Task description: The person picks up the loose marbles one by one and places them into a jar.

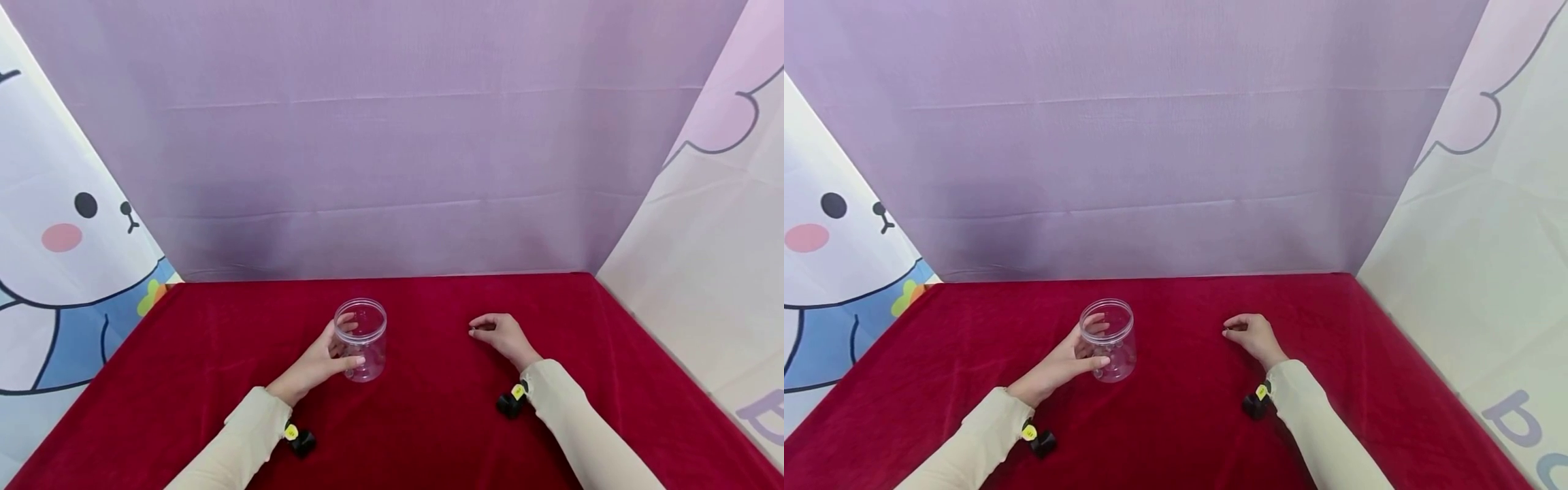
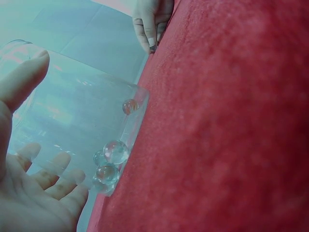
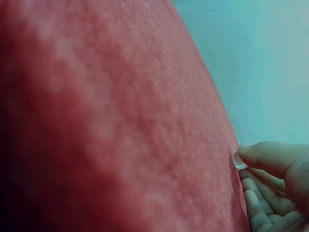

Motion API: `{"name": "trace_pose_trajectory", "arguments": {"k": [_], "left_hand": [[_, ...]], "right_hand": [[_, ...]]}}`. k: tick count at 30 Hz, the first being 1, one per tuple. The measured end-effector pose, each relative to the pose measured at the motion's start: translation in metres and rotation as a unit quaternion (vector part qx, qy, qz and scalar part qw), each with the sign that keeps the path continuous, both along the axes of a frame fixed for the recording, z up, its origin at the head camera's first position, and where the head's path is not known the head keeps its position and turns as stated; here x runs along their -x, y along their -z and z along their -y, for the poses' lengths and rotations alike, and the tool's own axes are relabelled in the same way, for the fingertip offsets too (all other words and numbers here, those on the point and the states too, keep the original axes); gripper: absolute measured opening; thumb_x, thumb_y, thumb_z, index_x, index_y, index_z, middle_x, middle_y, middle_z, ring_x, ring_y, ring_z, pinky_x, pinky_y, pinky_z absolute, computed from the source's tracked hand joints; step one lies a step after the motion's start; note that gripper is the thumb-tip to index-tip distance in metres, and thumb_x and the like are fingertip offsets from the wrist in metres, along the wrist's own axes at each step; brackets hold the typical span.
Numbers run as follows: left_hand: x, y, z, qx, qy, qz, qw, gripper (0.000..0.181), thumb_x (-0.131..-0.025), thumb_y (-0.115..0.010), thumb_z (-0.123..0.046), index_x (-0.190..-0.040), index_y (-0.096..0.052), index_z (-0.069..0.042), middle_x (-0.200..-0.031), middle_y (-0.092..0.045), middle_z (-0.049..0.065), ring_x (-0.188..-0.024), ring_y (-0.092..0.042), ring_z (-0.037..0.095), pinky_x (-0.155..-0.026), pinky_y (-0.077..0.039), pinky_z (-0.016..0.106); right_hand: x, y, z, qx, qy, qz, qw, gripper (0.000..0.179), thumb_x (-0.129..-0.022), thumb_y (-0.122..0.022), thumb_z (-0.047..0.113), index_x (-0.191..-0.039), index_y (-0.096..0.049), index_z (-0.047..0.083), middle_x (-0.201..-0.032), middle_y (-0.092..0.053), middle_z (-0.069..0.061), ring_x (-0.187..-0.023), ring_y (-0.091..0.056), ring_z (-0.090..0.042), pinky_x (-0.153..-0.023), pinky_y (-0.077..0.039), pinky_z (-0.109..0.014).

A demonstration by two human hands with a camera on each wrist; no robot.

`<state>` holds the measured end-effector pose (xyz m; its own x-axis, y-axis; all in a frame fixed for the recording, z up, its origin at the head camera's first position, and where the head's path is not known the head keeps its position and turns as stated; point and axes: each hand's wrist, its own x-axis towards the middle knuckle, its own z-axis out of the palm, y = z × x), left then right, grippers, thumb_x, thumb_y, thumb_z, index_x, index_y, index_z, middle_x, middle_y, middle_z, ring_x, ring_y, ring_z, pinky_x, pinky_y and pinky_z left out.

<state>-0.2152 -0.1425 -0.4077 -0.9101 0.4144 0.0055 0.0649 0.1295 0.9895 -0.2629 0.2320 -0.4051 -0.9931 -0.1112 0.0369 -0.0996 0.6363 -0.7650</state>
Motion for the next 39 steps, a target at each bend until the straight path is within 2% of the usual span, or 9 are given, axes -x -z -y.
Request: {"name": "trace_pose_trajectory", "arguments": {"k": [15,32,39], "left_hand": [[0.0016,0.0018,0.0014,0.001,0.002,0.002,1.0000,0.080,-0.085,-0.071,-0.019,-0.147,-0.020,-0.022,-0.150,-0.029,0.012,-0.138,-0.028,0.029,-0.109,-0.027,0.051],[0.0022,0.0013,0.0006,0.001,0.001,0.004,1.0000,0.080,-0.086,-0.069,-0.017,-0.148,-0.018,-0.020,-0.151,-0.028,0.012,-0.139,-0.027,0.030,-0.110,-0.025,0.053],[0.0016,0.0006,0.0005,0.002,0.000,0.006,1.0000,0.080,-0.086,-0.069,-0.016,-0.148,-0.019,-0.020,-0.151,-0.027,0.012,-0.138,-0.027,0.030,-0.109,-0.027,0.053]], "right_hand": [[-0.0004,-0.0013,0.0029,-0.006,-0.003,-0.006,1.0000,0.019,-0.081,-0.071,0.005,-0.099,-0.070,-0.001,-0.091,-0.070,-0.010,-0.084,-0.062,-0.018,-0.071,-0.048,-0.026],[0.0002,-0.0017,0.0038,-0.010,0.000,-0.002,1.0000,0.018,-0.081,-0.071,0.002,-0.098,-0.070,-0.002,-0.090,-0.070,-0.012,-0.087,-0.064,-0.023,-0.072,-0.048,-0.026],[0.0004,-0.0024,0.0045,-0.016,0.003,-0.004,0.9999,0.017,-0.081,-0.071,0.003,-0.098,-0.070,-0.001,-0.088,-0.071,-0.010,-0.084,-0.063,-0.018,-0.070,-0.047,-0.023]]}}
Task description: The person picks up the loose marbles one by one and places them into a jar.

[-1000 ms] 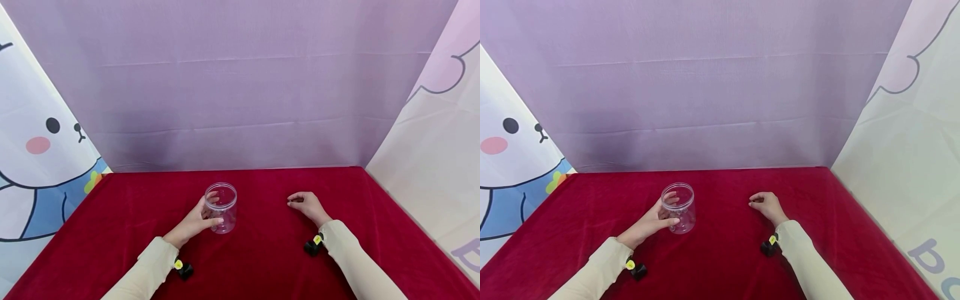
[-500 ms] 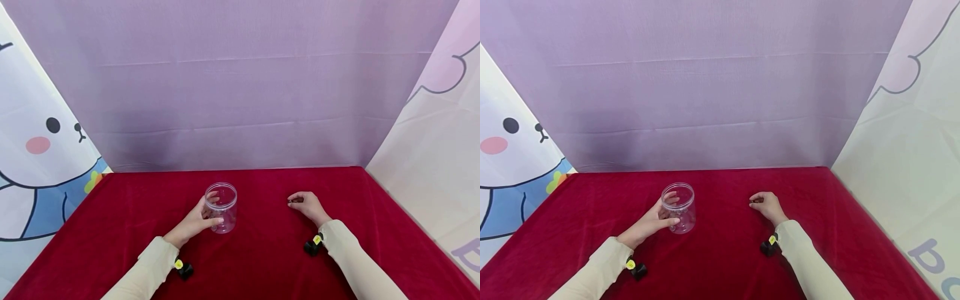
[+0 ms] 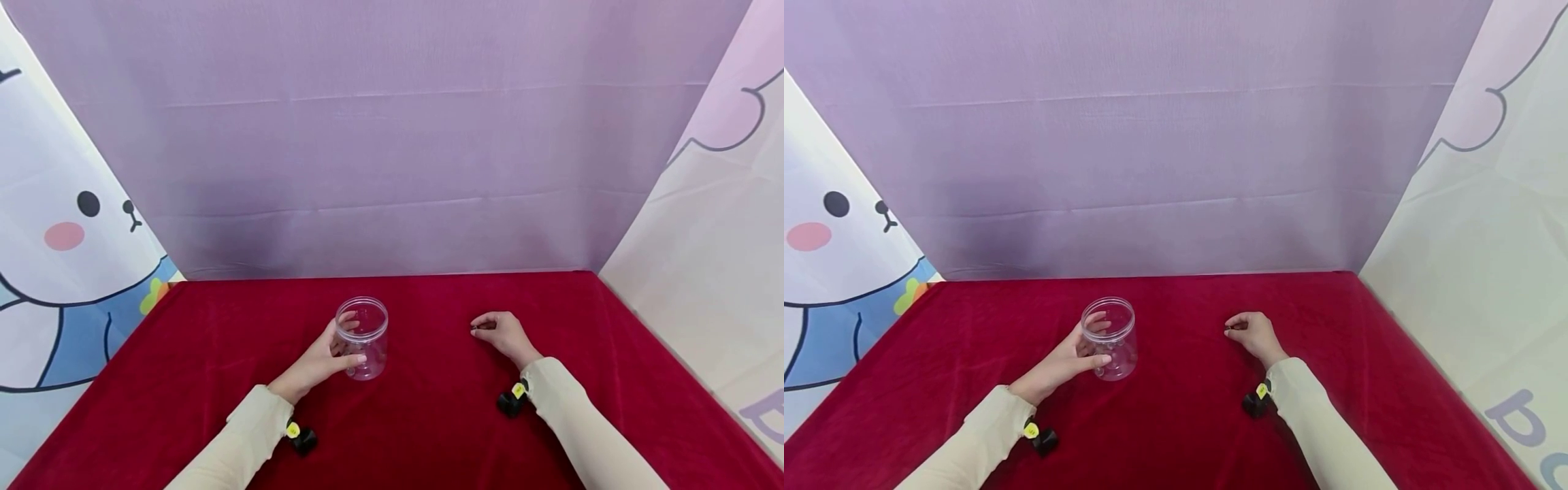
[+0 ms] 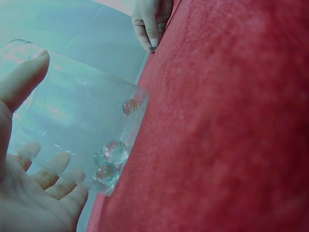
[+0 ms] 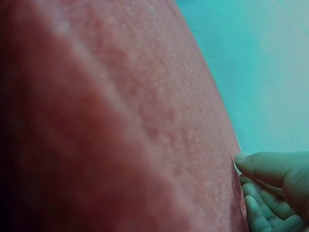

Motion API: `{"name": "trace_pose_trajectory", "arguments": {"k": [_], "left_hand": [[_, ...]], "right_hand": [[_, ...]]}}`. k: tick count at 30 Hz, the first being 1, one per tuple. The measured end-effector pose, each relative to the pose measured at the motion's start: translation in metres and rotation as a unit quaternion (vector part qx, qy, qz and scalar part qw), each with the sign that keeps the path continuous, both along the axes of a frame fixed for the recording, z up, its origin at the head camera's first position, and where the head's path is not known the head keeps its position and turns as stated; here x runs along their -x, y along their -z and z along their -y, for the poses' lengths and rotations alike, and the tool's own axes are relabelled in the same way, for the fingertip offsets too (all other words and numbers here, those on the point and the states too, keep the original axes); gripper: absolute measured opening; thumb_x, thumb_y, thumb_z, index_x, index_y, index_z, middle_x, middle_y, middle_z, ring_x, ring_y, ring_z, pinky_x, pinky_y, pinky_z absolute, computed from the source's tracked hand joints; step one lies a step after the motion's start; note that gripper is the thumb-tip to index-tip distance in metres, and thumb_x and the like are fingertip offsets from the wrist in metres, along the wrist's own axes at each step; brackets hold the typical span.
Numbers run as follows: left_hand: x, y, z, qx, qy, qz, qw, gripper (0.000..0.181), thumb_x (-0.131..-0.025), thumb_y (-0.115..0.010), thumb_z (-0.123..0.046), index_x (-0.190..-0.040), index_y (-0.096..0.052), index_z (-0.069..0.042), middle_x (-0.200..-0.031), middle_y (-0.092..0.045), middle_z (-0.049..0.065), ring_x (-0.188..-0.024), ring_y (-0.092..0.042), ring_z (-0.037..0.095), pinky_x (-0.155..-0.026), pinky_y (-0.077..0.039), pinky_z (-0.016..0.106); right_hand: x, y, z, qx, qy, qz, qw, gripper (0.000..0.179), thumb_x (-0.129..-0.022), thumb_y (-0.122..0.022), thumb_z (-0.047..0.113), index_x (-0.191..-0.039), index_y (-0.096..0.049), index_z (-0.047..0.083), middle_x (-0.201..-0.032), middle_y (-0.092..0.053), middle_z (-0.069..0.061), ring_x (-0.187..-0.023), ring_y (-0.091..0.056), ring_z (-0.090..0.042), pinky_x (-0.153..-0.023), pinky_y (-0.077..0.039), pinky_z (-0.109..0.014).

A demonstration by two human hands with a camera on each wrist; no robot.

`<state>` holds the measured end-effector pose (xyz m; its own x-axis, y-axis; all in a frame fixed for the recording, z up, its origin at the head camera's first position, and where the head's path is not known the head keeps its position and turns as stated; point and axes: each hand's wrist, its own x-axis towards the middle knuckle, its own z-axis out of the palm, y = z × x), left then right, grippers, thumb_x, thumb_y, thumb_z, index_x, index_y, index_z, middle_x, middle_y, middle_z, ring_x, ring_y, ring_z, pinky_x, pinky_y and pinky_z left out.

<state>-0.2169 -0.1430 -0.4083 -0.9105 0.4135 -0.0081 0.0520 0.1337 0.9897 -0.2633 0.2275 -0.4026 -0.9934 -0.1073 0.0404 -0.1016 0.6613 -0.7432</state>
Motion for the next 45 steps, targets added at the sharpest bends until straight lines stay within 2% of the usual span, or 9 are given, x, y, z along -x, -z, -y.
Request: {"name": "trace_pose_trajectory", "arguments": {"k": [8,15,25,33,45], "left_hand": [[-0.001,-0.001,0.000,0.000,0.003,-0.002,1.0000,0.080,-0.086,-0.069,-0.017,-0.148,-0.018,-0.021,-0.151,-0.027,0.012,-0.138,-0.027,0.029,-0.108,-0.028,0.052],[-0.001,-0.003,0.000,-0.006,0.003,-0.003,1.0000,0.079,-0.087,-0.068,-0.016,-0.148,-0.018,-0.020,-0.151,-0.027,0.013,-0.139,-0.025,0.031,-0.110,-0.023,0.054],[-0.001,-0.001,0.001,-0.001,0.004,-0.003,1.0000,0.080,-0.086,-0.069,-0.018,-0.148,-0.019,-0.022,-0.151,-0.026,0.013,-0.138,-0.027,0.030,-0.109,-0.026,0.052],[0.000,0.001,0.001,0.001,0.005,-0.005,1.0000,0.080,-0.086,-0.070,-0.019,-0.148,-0.019,-0.022,-0.151,-0.027,0.012,-0.138,-0.028,0.030,-0.108,-0.028,0.052],[-0.001,0.000,0.001,0.001,0.004,-0.007,1.0000,0.080,-0.086,-0.070,-0.019,-0.147,-0.020,-0.022,-0.150,-0.027,0.012,-0.137,-0.030,0.030,-0.108,-0.028,0.052]], "right_hand": [[-0.001,-0.002,-0.001,0.003,0.003,-0.002,1.0000,0.016,-0.082,-0.071,0.005,-0.096,-0.071,0.000,-0.088,-0.070,-0.009,-0.081,-0.062,-0.016,-0.070,-0.046,-0.024],[0.001,-0.002,-0.002,0.002,0.004,-0.008,1.0000,0.015,-0.081,-0.072,0.007,-0.095,-0.072,0.000,-0.088,-0.071,-0.009,-0.083,-0.062,-0.016,-0.072,-0.047,-0.025],[-0.003,-0.003,0.000,0.004,0.018,0.009,0.9998,0.016,-0.083,-0.071,0.012,-0.097,-0.072,0.004,-0.100,-0.068,-0.009,-0.091,-0.059,-0.021,-0.074,-0.046,-0.028],[-0.006,-0.008,0.004,0.023,0.002,-0.004,0.9997,0.018,-0.084,-0.070,0.012,-0.099,-0.072,0.002,-0.100,-0.069,-0.009,-0.089,-0.059,-0.018,-0.073,-0.046,-0.028],[-0.009,-0.015,0.018,0.025,-0.012,-0.003,0.9996,0.019,-0.084,-0.070,0.014,-0.100,-0.072,0.003,-0.100,-0.068,-0.008,-0.088,-0.060,-0.019,-0.071,-0.047,-0.028]]}}
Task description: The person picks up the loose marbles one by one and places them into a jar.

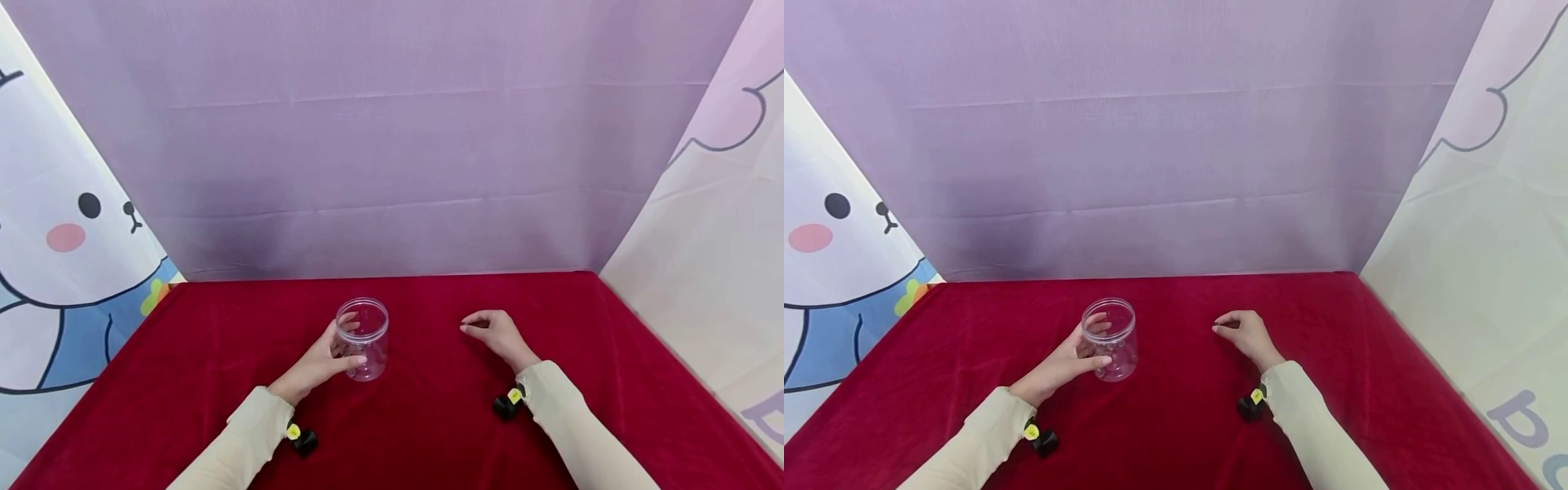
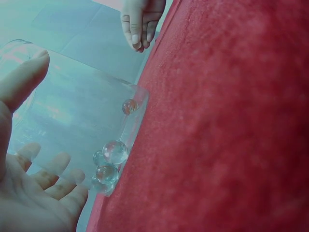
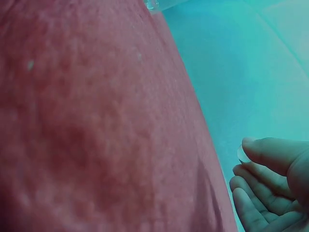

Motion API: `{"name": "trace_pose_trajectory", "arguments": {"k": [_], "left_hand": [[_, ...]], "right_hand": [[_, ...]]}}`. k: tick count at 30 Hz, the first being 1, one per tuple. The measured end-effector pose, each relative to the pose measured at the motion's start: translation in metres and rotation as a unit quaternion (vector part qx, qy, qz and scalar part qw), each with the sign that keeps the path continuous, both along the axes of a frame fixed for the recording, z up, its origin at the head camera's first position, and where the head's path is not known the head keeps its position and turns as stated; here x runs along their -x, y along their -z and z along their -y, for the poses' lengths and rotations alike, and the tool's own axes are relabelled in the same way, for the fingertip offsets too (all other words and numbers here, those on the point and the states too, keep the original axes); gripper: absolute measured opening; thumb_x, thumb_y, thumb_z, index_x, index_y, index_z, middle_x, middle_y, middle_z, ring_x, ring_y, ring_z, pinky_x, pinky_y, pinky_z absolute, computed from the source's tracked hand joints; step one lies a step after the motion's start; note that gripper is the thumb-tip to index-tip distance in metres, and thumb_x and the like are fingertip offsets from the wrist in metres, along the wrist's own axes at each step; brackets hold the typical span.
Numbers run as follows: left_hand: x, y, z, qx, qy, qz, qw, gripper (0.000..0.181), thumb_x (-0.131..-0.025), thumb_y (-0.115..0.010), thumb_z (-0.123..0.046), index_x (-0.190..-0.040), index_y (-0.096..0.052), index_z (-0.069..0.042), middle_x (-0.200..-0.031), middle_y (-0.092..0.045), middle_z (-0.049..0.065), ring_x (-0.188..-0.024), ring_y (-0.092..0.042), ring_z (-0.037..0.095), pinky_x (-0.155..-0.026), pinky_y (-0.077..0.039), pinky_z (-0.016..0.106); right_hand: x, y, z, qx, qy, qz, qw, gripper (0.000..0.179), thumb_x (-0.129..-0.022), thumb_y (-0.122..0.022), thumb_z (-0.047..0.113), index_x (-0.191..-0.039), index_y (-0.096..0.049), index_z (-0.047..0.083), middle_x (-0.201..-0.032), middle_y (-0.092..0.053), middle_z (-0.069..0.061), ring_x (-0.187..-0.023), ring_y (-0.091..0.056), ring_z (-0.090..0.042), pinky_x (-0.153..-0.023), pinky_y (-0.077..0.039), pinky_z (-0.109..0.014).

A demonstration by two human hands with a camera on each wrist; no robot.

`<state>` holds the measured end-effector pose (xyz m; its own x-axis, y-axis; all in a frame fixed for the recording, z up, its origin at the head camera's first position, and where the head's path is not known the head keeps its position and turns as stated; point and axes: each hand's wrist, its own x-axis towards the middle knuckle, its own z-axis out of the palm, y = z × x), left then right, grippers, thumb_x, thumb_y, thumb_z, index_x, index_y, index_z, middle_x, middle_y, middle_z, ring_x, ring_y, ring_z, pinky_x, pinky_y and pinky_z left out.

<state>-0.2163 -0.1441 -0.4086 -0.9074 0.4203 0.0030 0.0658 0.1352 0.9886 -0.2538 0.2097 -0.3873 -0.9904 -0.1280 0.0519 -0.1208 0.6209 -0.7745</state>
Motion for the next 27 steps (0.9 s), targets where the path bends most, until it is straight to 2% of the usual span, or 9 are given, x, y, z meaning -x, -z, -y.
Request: {"name": "trace_pose_trajectory", "arguments": {"k": [13,27], "left_hand": [[0.000,0.001,0.000,-0.003,0.001,0.003,1.0000,0.080,-0.086,-0.069,-0.019,-0.148,-0.019,-0.021,-0.150,-0.028,0.012,-0.137,-0.030,0.029,-0.109,-0.028,0.051],[-0.001,-0.001,-0.001,-0.004,0.001,0.001,1.0000,0.081,-0.086,-0.070,-0.019,-0.148,-0.018,-0.020,-0.150,-0.028,0.013,-0.137,-0.029,0.030,-0.109,-0.027,0.052]], "right_hand": [[-0.002,-0.006,0.014,0.011,-0.012,0.001,0.9999,0.019,-0.085,-0.070,0.015,-0.100,-0.072,0.005,-0.099,-0.069,-0.005,-0.088,-0.059,-0.017,-0.072,-0.048,-0.027],[-0.005,-0.015,0.029,0.017,-0.038,-0.020,0.9989,0.019,-0.085,-0.070,0.014,-0.100,-0.072,0.003,-0.094,-0.070,-0.004,-0.083,-0.060,-0.016,-0.072,-0.048,-0.028]]}}
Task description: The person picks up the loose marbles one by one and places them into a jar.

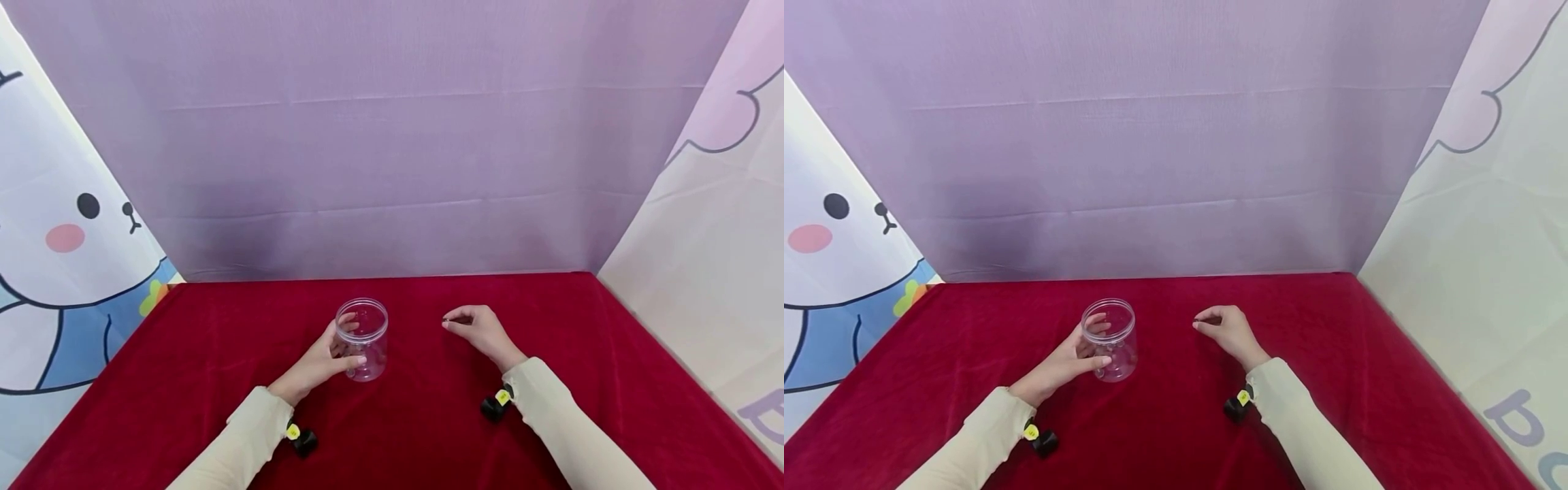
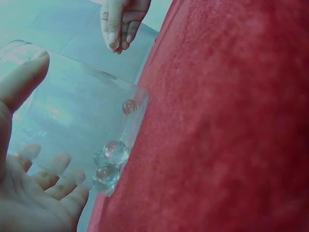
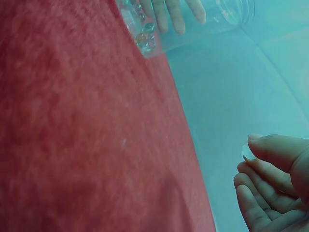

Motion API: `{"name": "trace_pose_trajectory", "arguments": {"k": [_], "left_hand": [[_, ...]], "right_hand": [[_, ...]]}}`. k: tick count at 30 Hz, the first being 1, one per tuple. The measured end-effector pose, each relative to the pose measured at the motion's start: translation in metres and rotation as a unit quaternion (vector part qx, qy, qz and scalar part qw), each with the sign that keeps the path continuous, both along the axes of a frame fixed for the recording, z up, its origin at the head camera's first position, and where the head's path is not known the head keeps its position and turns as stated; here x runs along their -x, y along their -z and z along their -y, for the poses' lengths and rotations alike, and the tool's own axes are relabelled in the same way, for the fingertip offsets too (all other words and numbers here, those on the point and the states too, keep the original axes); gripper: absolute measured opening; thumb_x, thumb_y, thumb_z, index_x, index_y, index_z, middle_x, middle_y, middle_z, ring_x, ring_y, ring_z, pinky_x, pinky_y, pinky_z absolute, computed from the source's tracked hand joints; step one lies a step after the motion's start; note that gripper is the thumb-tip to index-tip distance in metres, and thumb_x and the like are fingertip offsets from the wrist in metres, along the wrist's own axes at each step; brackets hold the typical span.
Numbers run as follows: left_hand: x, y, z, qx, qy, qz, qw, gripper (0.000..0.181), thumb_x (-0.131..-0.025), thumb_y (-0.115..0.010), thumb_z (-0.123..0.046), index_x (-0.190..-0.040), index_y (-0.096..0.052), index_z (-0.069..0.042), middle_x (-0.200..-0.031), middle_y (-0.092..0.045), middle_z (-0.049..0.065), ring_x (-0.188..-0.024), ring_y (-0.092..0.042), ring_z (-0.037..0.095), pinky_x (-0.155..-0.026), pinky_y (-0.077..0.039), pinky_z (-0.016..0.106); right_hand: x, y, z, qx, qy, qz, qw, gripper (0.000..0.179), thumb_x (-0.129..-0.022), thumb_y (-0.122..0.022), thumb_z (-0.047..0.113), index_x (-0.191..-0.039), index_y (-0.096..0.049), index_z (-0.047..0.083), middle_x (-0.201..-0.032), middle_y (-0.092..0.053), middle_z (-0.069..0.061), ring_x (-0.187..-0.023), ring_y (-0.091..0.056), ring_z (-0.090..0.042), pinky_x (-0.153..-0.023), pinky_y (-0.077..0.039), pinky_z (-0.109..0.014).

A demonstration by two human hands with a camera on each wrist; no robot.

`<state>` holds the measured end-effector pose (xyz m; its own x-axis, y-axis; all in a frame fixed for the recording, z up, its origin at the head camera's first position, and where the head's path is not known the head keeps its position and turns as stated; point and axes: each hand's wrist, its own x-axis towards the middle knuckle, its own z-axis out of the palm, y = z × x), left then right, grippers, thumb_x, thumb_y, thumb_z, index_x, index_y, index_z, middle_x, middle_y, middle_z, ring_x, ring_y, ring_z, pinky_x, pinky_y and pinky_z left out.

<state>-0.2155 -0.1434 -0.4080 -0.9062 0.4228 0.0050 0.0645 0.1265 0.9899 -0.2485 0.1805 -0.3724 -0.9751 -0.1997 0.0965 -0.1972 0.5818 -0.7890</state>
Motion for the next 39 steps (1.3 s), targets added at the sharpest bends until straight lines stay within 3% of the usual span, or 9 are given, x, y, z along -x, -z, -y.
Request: {"name": "trace_pose_trajectory", "arguments": {"k": [13,25,39], "left_hand": [[0.000,0.000,-0.002,-0.001,0.002,-0.005,1.0000,0.082,-0.086,-0.070,-0.019,-0.148,-0.017,-0.018,-0.150,-0.027,0.014,-0.137,-0.030,0.031,-0.109,-0.028,0.052],[0.001,-0.001,-0.002,-0.003,0.002,-0.003,1.0000,0.081,-0.086,-0.070,-0.018,-0.148,-0.018,-0.020,-0.151,-0.028,0.012,-0.138,-0.028,0.030,-0.110,-0.026,0.052],[0.002,0.002,0.001,-0.002,0.000,-0.005,1.0000,0.080,-0.086,-0.069,-0.018,-0.148,-0.019,-0.020,-0.150,-0.029,0.013,-0.138,-0.028,0.030,-0.110,-0.025,0.052]], "right_hand": [[0.000,-0.005,0.018,0.023,-0.025,-0.018,0.9993,0.019,-0.085,-0.070,0.014,-0.099,-0.071,0.002,-0.091,-0.071,-0.005,-0.081,-0.062,-0.015,-0.070,-0.049,-0.027],[-0.008,-0.022,0.037,0.039,-0.037,-0.014,0.9985,0.015,-0.085,-0.069,0.016,-0.099,-0.072,0.010,-0.093,-0.070,-0.001,-0.081,-0.062,-0.015,-0.072,-0.051,-0.030],[-0.012,-0.032,0.055,0.061,-0.056,-0.015,0.9965,0.020,-0.086,-0.069,0.015,-0.104,-0.070,0.005,-0.098,-0.070,-0.008,-0.085,-0.063,-0.020,-0.074,-0.052,-0.031]]}}
